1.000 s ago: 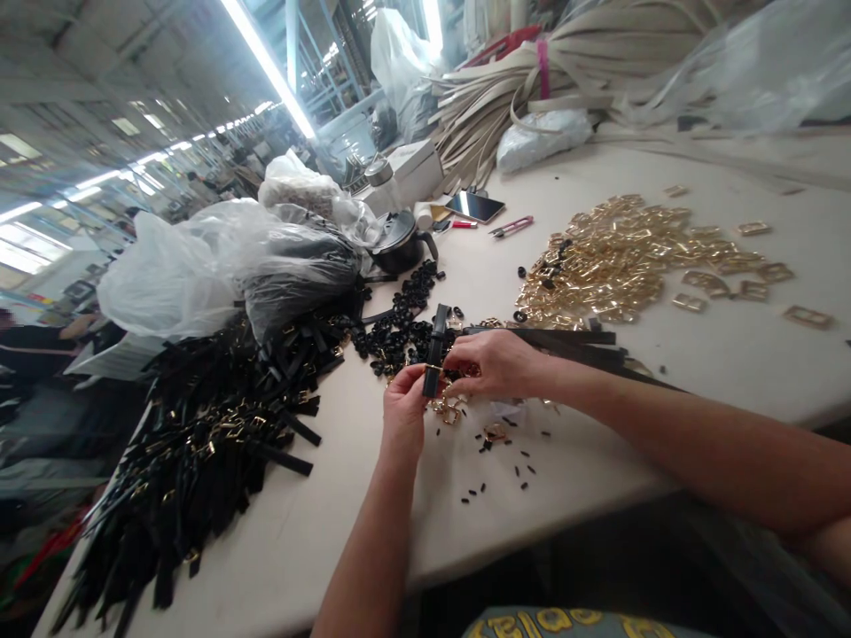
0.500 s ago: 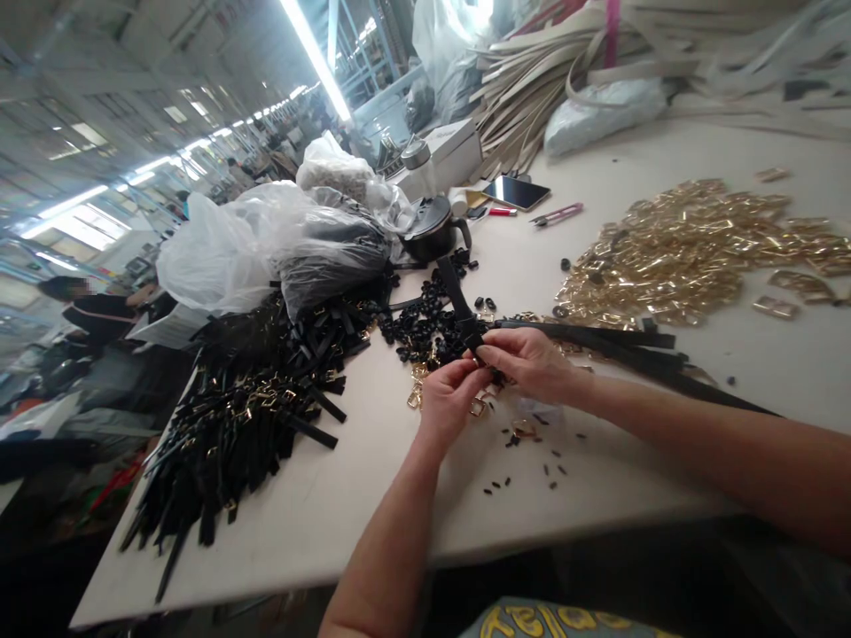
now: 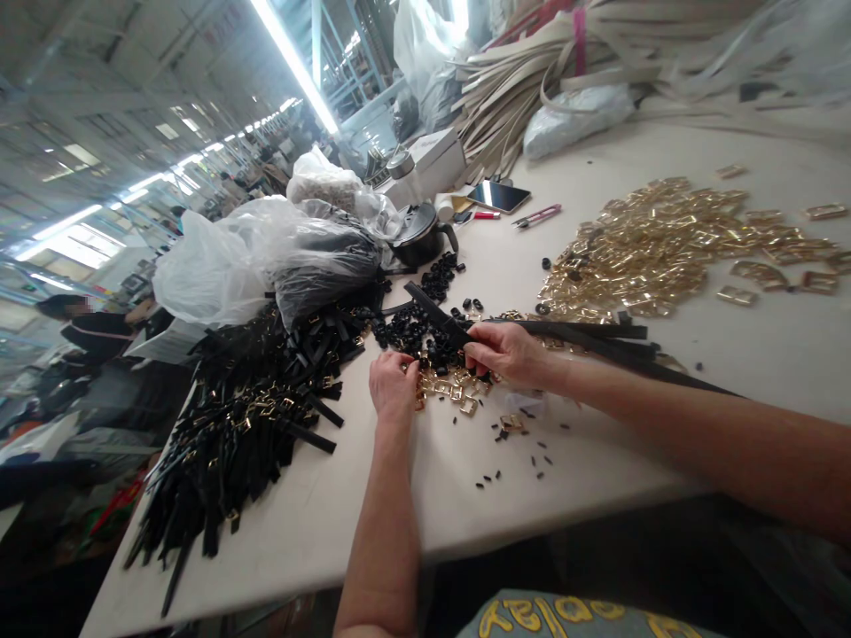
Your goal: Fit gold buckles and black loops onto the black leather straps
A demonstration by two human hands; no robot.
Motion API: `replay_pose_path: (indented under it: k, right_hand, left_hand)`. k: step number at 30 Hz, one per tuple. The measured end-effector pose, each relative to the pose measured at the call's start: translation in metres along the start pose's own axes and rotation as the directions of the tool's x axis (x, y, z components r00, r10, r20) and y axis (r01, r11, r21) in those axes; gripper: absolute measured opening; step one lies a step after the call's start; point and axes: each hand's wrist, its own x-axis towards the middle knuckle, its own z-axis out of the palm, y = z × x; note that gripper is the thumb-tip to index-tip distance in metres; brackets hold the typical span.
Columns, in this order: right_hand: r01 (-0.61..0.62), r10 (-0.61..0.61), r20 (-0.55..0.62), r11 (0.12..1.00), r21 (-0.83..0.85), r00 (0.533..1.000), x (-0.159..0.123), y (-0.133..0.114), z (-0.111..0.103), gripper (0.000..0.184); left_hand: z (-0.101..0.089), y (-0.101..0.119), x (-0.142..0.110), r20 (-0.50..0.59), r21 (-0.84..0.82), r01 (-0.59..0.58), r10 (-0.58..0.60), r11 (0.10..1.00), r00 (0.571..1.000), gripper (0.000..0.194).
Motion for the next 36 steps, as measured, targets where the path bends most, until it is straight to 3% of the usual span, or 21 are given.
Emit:
replay_pose_path:
  k: [3, 6, 7, 9, 11, 14, 18, 23, 26, 36]
  right_hand:
    - [0.007, -0.007, 0.002, 1.000, -0.022, 1.000, -0.001, 0.000, 0.001, 0.026]
    - [-0.011, 0.013, 0.026, 0.999, -0.042, 1.000, -0.001, -0.002, 0.002, 0.026]
    - [-0.015, 0.016, 0.030, 0.999, -0.048, 0.999, -0.002, -0.003, 0.002, 0.026]
    - [-0.016, 0.017, 0.027, 0.999, -0.052, 0.999, -0.002, -0.004, 0.002, 0.025]
    - [-0.013, 0.014, 0.013, 0.998, -0.067, 1.000, -0.002, -0.003, 0.002, 0.025]
    - [0.003, -0.002, 0.005, 0.990, -0.139, 1.000, -0.003, -0.001, 0.002, 0.025]
    - [0.027, -0.021, 0.032, 0.977, -0.210, 0.999, -0.004, -0.002, 0.003, 0.026]
    - [-0.001, 0.001, -0.007, 0.996, -0.089, 1.000, -0.003, -0.004, 0.002, 0.024]
    - [0.007, -0.006, 0.010, 0.989, -0.149, 1.000, -0.003, -0.004, 0.001, 0.026]
    - [0.081, -0.059, 0.068, 0.915, -0.394, 0.996, -0.003, -0.004, -0.004, 0.023]
  left_hand:
    - [-0.002, 0.000, 0.001, -0.065, -0.092, -0.008, 0.002, 0.996, 0.998, 0.005]
    - [-0.002, 0.007, -0.003, -0.056, -0.438, 0.065, -0.099, 0.896, 0.993, 0.008]
    - [-0.001, 0.012, -0.005, 0.017, -0.591, 0.136, -0.156, 0.795, 0.988, 0.012]
    - [0.001, 0.024, -0.011, 0.226, -0.806, 0.311, -0.223, 0.504, 0.948, 0.024]
    - [0.003, 0.036, -0.017, 0.385, -0.864, 0.430, -0.208, 0.261, 0.899, 0.032]
    - [0.005, 0.048, -0.023, 0.461, -0.866, 0.484, -0.178, 0.122, 0.869, 0.035]
    - [0.007, 0.052, -0.024, 0.461, -0.873, 0.483, -0.213, 0.064, 0.862, 0.037]
    - [0.006, 0.052, -0.023, 0.455, -0.878, 0.476, -0.227, 0.043, 0.861, 0.038]
    - [0.004, 0.054, -0.024, 0.454, -0.878, 0.476, -0.226, 0.049, 0.862, 0.037]
    - [0.002, 0.049, -0.027, 0.293, -0.906, 0.330, -0.167, 0.266, 0.941, 0.032]
